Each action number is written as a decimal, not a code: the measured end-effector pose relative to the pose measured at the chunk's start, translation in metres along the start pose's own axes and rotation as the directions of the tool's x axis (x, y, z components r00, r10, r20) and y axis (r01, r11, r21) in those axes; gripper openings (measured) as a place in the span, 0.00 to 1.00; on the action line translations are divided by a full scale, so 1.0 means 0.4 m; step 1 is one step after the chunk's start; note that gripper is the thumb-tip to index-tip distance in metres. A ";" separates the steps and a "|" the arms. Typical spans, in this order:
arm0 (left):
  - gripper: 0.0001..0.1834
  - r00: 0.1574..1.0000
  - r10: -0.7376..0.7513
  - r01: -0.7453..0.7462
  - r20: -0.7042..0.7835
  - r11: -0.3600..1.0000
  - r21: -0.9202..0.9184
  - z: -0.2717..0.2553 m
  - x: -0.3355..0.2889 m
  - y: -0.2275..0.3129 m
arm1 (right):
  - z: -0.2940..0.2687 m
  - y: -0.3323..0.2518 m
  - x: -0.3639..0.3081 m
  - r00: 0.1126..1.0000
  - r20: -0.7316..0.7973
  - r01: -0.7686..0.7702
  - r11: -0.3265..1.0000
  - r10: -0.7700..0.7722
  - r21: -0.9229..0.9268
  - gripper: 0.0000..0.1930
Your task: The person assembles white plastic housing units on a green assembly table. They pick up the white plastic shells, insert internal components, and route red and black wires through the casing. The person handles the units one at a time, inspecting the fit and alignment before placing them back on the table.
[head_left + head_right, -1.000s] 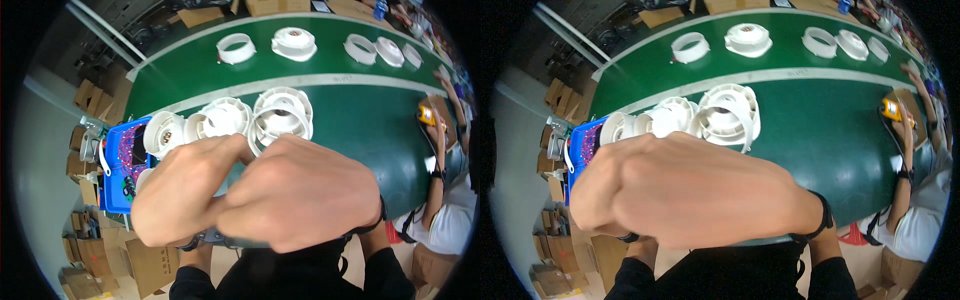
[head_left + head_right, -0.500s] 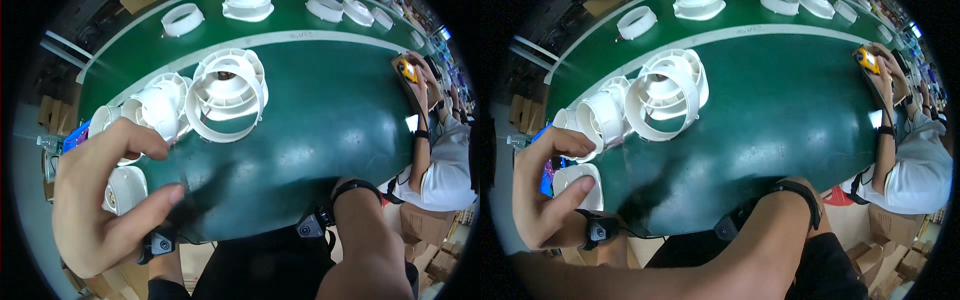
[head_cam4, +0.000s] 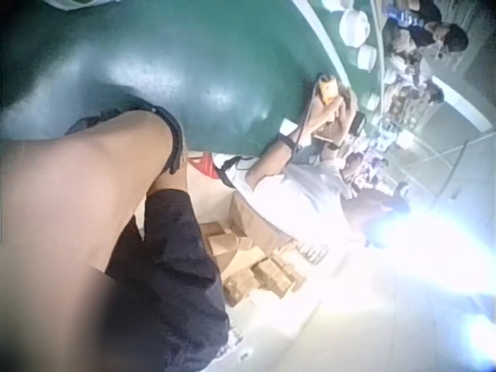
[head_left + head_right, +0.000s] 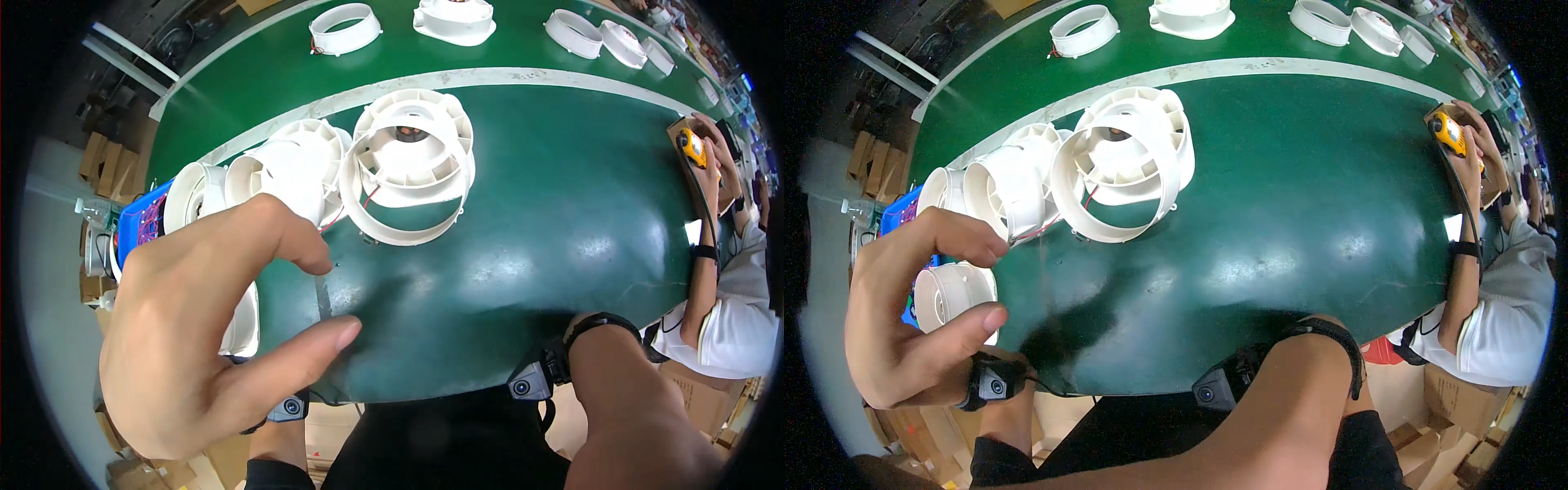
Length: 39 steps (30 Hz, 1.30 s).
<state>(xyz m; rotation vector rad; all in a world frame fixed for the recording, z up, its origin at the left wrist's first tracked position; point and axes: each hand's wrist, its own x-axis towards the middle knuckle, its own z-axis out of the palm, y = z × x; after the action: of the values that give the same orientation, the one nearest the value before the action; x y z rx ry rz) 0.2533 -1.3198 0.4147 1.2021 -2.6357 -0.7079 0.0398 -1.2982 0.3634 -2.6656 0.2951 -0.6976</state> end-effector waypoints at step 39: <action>0.18 0.968 0.148 -0.149 -0.203 0.989 0.011 -0.013 -0.056 -0.069 | 0.000 0.365 0.006 0.674 -0.081 -0.726 0.638 0.734 -0.257 0.18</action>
<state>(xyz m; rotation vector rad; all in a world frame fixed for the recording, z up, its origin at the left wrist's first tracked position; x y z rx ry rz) 0.2884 -1.3206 0.4073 1.0037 -2.5194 -0.5338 0.0261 -1.4316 0.3059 -2.4319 1.4632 -0.3487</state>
